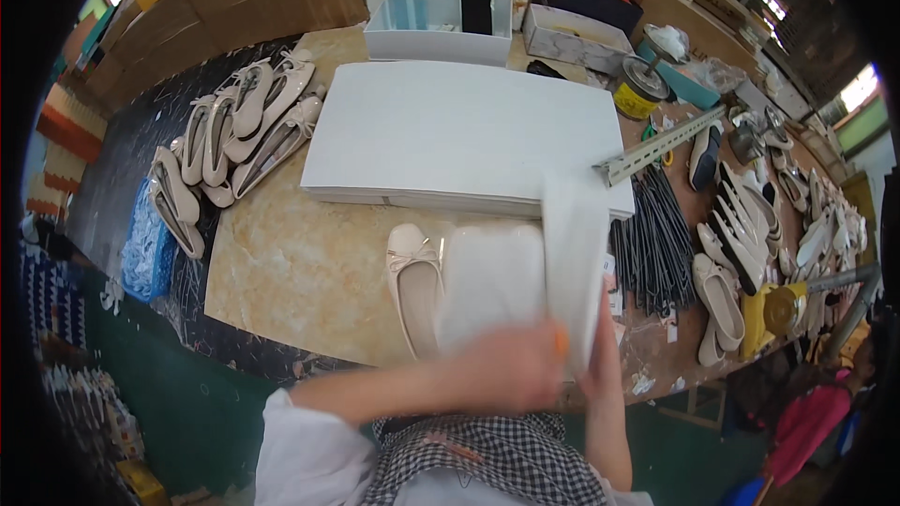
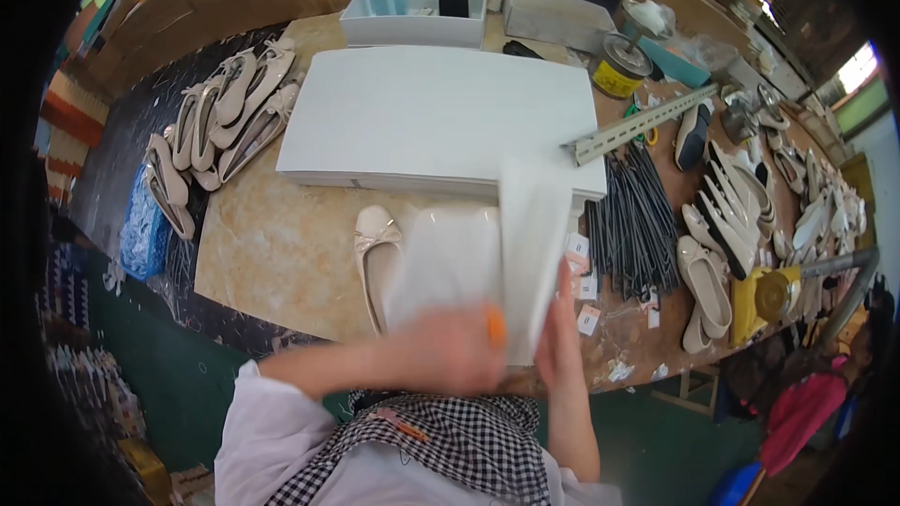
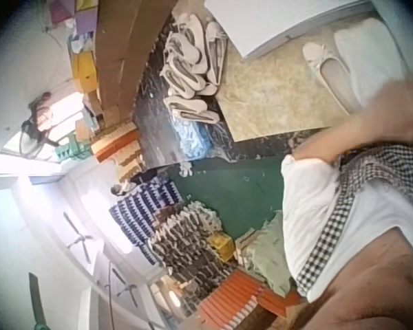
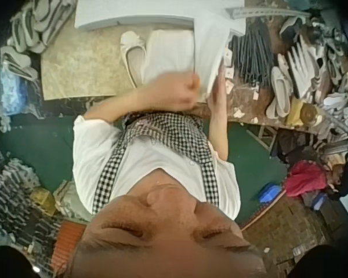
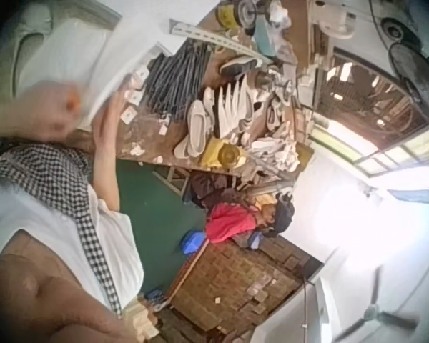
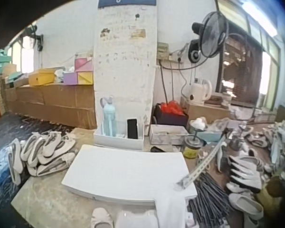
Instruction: The person cleans beige flat shoes on a workbench using a white cloth and a thin black tool. They wipe the exterior and interior of the shoes, then use the tool to clean the crevices around the decorative bows. The person handles the shoes one at a time, repeating the cleaning process for multiple pairs.
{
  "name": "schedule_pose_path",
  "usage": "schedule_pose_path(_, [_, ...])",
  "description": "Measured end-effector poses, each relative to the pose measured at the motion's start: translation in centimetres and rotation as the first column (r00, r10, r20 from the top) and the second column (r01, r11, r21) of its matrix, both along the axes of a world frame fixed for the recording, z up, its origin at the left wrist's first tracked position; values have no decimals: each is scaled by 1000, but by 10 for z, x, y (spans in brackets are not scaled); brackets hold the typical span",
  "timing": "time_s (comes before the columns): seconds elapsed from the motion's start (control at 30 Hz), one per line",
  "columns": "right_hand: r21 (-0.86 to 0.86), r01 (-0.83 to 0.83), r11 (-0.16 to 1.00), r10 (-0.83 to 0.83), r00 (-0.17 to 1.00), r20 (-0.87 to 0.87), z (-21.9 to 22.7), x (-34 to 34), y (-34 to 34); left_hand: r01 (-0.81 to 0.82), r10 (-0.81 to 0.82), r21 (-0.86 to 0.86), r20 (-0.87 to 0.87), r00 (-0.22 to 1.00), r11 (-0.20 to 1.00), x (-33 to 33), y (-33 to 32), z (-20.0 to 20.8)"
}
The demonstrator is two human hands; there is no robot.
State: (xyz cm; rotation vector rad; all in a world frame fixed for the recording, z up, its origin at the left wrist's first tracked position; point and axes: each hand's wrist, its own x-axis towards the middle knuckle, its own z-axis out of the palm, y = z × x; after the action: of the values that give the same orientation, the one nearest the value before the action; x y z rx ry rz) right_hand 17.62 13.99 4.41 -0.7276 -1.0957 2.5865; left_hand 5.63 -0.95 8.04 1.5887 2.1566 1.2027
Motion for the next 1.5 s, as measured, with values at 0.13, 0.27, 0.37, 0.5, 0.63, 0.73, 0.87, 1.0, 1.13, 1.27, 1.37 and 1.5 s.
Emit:
schedule_pose_path(0.13, [-184, -267, 946, 276, 961, 27, -21, 10, -8, 36, -3, 383, -87, 996, 923, 16, -17, 8])
schedule_pose_path(0.27, [480, -602, 638, 579, 786, 216, 18, -13, 0, -309, 364, 349, -103, 926, 885, 28, -35, -36])
schedule_pose_path(0.37, [953, -246, 179, 221, 954, 204, 33, -13, -7, -543, 481, -17, 489, 728, 840, 13, -17, -26])
schedule_pose_path(0.5, [760, -253, 598, 108, 965, 237, -6, -15, 6, -514, 214, 47, 874, 437, 856, 23, 16, -68])
schedule_pose_path(0.63, [578, -588, 566, -90, 653, 752, 25, -42, 16, -156, 180, -116, 241, 954, 981, 58, 8, -74])
schedule_pose_path(0.73, [786, -401, -471, 40, 880, 473, -34, -35, 15, 40, -44, -287, -5, 999, 957, 69, 12, -71])
schedule_pose_path(0.87, [780, -293, -554, 64, 918, 391, -63, -83, 12, 28, -62, -294, -108, 992, 955, 70, 15, -73])
schedule_pose_path(1.0, [912, -401, -84, 157, 899, 409, -37, -69, 34, -40, 12, -261, -110, 994, 965, 74, 10, -82])
schedule_pose_path(1.13, [899, -435, -54, 32, 899, 437, -68, -94, 46, 46, -87, -282, -137, 987, 958, 74, 19, -80])
schedule_pose_path(1.27, [933, -353, 69, 25, 936, 352, -79, -88, 38, 242, -357, -566, -100, 929, 788, 39, 30, -50])
schedule_pose_path(1.37, [934, -286, 212, 53, 958, 282, -68, -53, 44, -140, 8, -295, -407, 914, 945, -92, 57, -52])
schedule_pose_path(1.5, [896, -386, 219, 112, 922, 370, -34, -8, 41, -757, 483, -111, -708, 515, 644, -218, 22, -69])
